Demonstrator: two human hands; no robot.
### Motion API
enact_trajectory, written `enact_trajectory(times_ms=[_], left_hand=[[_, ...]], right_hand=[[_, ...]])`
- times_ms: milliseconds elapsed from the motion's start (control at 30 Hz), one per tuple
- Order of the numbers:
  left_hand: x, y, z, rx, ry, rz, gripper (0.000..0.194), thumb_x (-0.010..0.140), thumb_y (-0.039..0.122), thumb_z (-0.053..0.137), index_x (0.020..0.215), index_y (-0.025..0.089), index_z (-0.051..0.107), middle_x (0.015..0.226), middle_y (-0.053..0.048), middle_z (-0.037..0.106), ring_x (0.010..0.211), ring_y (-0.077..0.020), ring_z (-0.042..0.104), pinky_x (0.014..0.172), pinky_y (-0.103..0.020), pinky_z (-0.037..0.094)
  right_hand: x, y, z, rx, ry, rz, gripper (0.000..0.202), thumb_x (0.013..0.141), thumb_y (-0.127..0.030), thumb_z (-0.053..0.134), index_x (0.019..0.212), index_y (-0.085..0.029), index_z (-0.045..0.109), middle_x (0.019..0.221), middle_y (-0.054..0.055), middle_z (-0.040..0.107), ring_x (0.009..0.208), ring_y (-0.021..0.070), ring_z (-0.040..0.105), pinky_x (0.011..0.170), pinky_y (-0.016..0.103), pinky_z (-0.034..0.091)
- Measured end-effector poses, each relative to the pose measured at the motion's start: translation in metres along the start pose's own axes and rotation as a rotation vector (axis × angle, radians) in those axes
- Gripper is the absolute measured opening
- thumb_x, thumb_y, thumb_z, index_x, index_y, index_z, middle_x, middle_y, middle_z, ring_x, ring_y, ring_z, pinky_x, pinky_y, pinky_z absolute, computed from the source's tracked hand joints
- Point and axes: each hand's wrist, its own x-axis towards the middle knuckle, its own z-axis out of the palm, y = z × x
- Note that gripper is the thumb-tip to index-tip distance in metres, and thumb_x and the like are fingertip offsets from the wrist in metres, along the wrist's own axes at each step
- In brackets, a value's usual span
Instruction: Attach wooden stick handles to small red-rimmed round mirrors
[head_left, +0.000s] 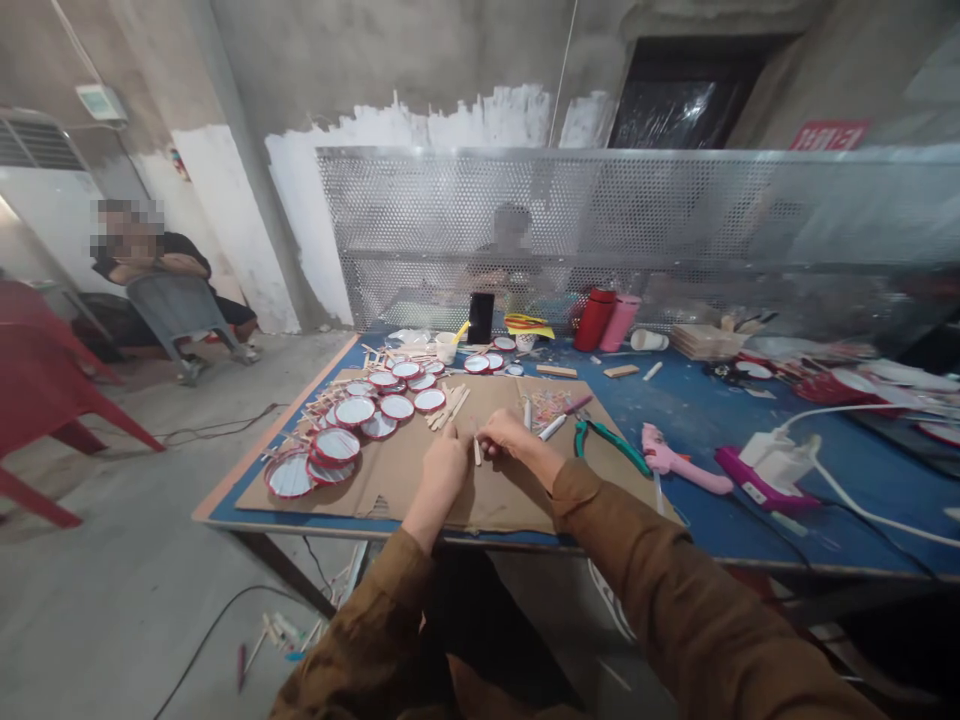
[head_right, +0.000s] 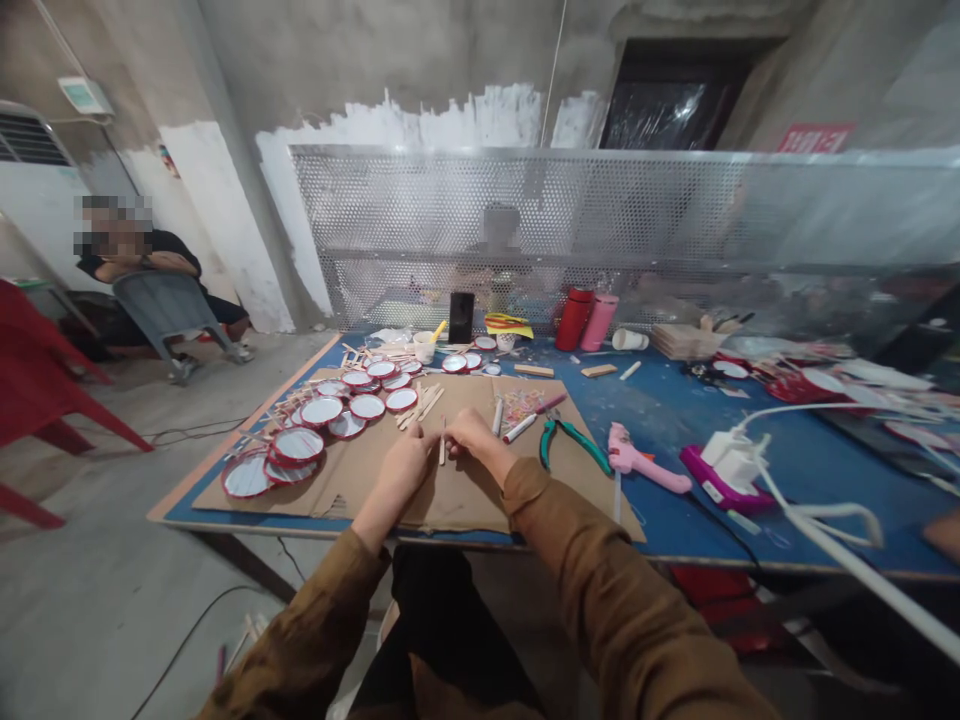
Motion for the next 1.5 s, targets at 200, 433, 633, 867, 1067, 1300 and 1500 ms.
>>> enact_trajectory(times_ms=[200, 433, 633, 867, 1067, 1300, 1500], left_hand=[[0.005, -0.009, 0.002, -0.06, -0.002, 0.049, 0.033, 0.092, 0.022, 0.036, 0.121, 0.024, 0.052, 0.105, -0.007, 0.055, 0.081, -0.0123, 0.061, 0.072, -0.02, 0.044], [0.008, -0.011, -0.002, 0.034, -0.046, 0.05, 0.043, 0.092, 0.024, 0.034, 0.132, 0.037, 0.042, 0.106, -0.007, 0.053, 0.077, -0.015, 0.062, 0.062, -0.022, 0.044], [0.015, -0.016, -0.003, -0.002, -0.098, 0.042, 0.038, 0.091, 0.029, 0.037, 0.125, 0.039, 0.05, 0.106, -0.006, 0.054, 0.086, -0.0176, 0.062, 0.07, -0.025, 0.045], [0.014, -0.011, -0.009, 0.021, -0.117, 0.028, 0.036, 0.091, 0.031, 0.036, 0.122, 0.032, 0.054, 0.104, -0.008, 0.057, 0.084, -0.019, 0.062, 0.07, -0.027, 0.046], [0.013, -0.011, -0.01, 0.0, -0.114, 0.034, 0.038, 0.092, 0.028, 0.035, 0.128, 0.03, 0.049, 0.104, -0.009, 0.057, 0.086, -0.0185, 0.061, 0.072, -0.026, 0.044], [0.015, -0.01, -0.007, -0.07, -0.127, -0.047, 0.036, 0.091, 0.035, 0.038, 0.123, 0.028, 0.054, 0.102, -0.008, 0.057, 0.09, -0.0192, 0.06, 0.074, -0.025, 0.043], [0.016, -0.012, -0.006, -0.021, -0.122, -0.006, 0.037, 0.09, 0.033, 0.039, 0.125, 0.035, 0.051, 0.109, -0.008, 0.055, 0.089, -0.0209, 0.061, 0.074, -0.028, 0.044]], right_hand=[[-0.001, 0.001, -0.001, -0.033, -0.043, 0.035, 0.021, 0.067, -0.001, 0.053, 0.05, -0.013, 0.05, 0.035, -0.002, 0.051, 0.03, 0.0091, 0.049, 0.037, 0.021, 0.047], [-0.003, -0.004, -0.004, -0.124, -0.003, -0.043, 0.022, 0.067, -0.001, 0.052, 0.049, -0.013, 0.051, 0.032, -0.004, 0.047, 0.03, 0.005, 0.045, 0.036, 0.013, 0.038], [0.002, -0.004, -0.007, -0.27, -0.019, -0.121, 0.024, 0.065, -0.004, 0.059, 0.043, -0.012, 0.054, 0.033, -0.003, 0.049, 0.031, 0.005, 0.045, 0.034, 0.013, 0.032], [0.01, -0.005, -0.012, -0.455, -0.042, -0.184, 0.028, 0.066, -0.004, 0.058, 0.04, -0.013, 0.055, 0.035, -0.001, 0.052, 0.036, 0.0085, 0.05, 0.04, 0.016, 0.034], [0.012, -0.005, -0.016, -0.556, -0.069, -0.224, 0.033, 0.071, -0.009, 0.057, 0.038, -0.014, 0.055, 0.031, -0.001, 0.049, 0.037, 0.0094, 0.052, 0.043, 0.016, 0.034], [0.016, 0.001, -0.017, -0.534, -0.084, -0.232, 0.031, 0.068, -0.009, 0.056, 0.038, -0.014, 0.055, 0.033, 0.0, 0.051, 0.037, 0.0099, 0.052, 0.042, 0.017, 0.034], [0.011, 0.002, -0.021, -0.396, -0.16, -0.18, 0.025, 0.066, -0.004, 0.054, 0.042, -0.013, 0.056, 0.038, -0.002, 0.055, 0.034, 0.0064, 0.048, 0.038, 0.015, 0.033]])
